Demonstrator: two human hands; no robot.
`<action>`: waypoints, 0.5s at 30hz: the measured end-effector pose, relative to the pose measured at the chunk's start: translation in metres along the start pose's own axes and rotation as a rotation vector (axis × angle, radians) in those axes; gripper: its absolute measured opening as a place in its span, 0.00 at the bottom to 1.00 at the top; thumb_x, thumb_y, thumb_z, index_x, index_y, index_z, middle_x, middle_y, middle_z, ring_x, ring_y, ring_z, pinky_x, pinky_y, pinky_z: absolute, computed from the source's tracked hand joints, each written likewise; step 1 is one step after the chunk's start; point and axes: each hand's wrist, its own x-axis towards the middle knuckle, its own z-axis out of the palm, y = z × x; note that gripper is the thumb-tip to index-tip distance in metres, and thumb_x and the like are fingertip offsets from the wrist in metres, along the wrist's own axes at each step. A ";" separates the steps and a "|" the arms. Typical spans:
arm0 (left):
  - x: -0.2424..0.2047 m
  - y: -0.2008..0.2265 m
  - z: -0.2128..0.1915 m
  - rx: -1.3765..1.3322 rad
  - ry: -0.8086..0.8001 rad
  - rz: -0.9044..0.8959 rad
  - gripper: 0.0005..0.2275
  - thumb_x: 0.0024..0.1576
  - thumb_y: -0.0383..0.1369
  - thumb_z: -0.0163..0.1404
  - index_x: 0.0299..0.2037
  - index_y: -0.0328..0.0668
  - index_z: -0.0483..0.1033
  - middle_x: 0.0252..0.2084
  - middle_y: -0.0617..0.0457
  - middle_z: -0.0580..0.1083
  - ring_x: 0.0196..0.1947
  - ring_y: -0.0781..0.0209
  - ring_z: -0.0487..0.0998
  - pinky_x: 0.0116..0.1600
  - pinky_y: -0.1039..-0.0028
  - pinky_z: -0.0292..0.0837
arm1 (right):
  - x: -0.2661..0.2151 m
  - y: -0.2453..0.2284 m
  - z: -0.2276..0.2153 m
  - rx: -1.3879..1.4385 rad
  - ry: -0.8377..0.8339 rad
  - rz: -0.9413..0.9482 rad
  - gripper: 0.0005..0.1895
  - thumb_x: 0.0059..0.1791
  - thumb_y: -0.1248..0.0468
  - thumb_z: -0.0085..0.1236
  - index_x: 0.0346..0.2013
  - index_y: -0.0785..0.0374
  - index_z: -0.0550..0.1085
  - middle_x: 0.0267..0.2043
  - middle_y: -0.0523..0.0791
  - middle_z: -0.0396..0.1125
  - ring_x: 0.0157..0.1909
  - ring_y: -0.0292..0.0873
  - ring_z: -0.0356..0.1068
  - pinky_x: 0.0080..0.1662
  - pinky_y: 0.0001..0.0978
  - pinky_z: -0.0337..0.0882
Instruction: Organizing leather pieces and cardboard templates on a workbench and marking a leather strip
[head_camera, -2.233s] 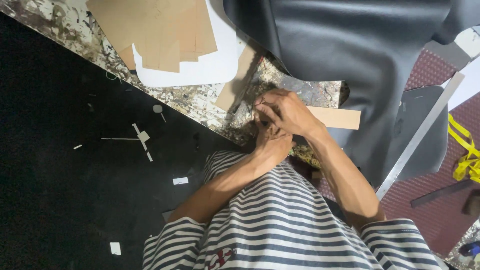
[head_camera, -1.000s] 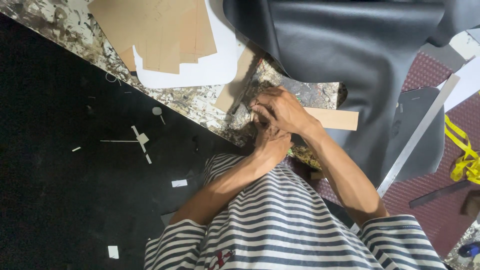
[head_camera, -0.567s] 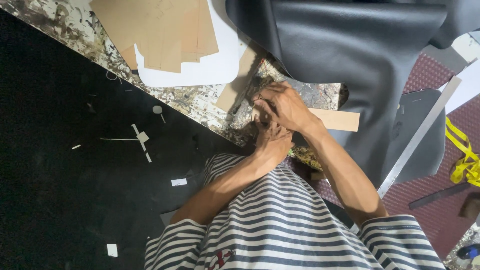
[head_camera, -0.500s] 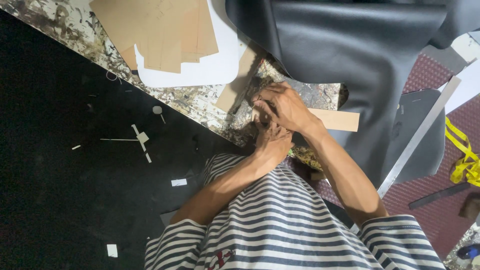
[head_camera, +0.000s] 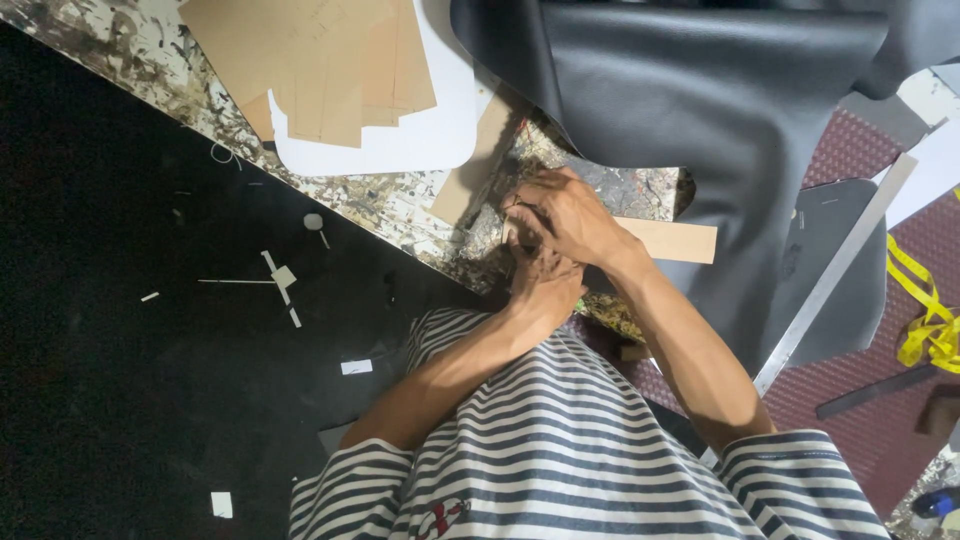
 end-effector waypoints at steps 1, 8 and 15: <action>-0.001 0.000 -0.002 0.000 0.001 0.000 0.22 0.63 0.48 0.45 0.68 0.61 0.66 0.73 0.52 0.62 0.74 0.35 0.50 0.65 0.15 0.33 | -0.001 0.002 0.001 -0.001 0.000 0.000 0.17 0.60 0.55 0.48 0.31 0.61 0.70 0.35 0.52 0.72 0.47 0.60 0.73 0.50 0.53 0.68; -0.001 -0.001 -0.002 -0.011 -0.011 -0.006 0.24 0.63 0.48 0.46 0.70 0.60 0.64 0.74 0.50 0.61 0.74 0.33 0.49 0.65 0.16 0.34 | -0.003 0.009 0.009 -0.043 0.009 0.003 0.17 0.60 0.55 0.49 0.30 0.61 0.70 0.31 0.50 0.70 0.44 0.58 0.73 0.50 0.51 0.68; 0.008 -0.002 0.030 -0.029 0.027 0.028 0.22 0.63 0.48 0.45 0.67 0.59 0.67 0.66 0.45 0.68 0.68 0.37 0.59 0.63 0.15 0.37 | -0.009 0.031 0.022 -0.140 0.034 0.021 0.16 0.59 0.57 0.51 0.29 0.61 0.69 0.33 0.51 0.71 0.45 0.58 0.74 0.52 0.50 0.67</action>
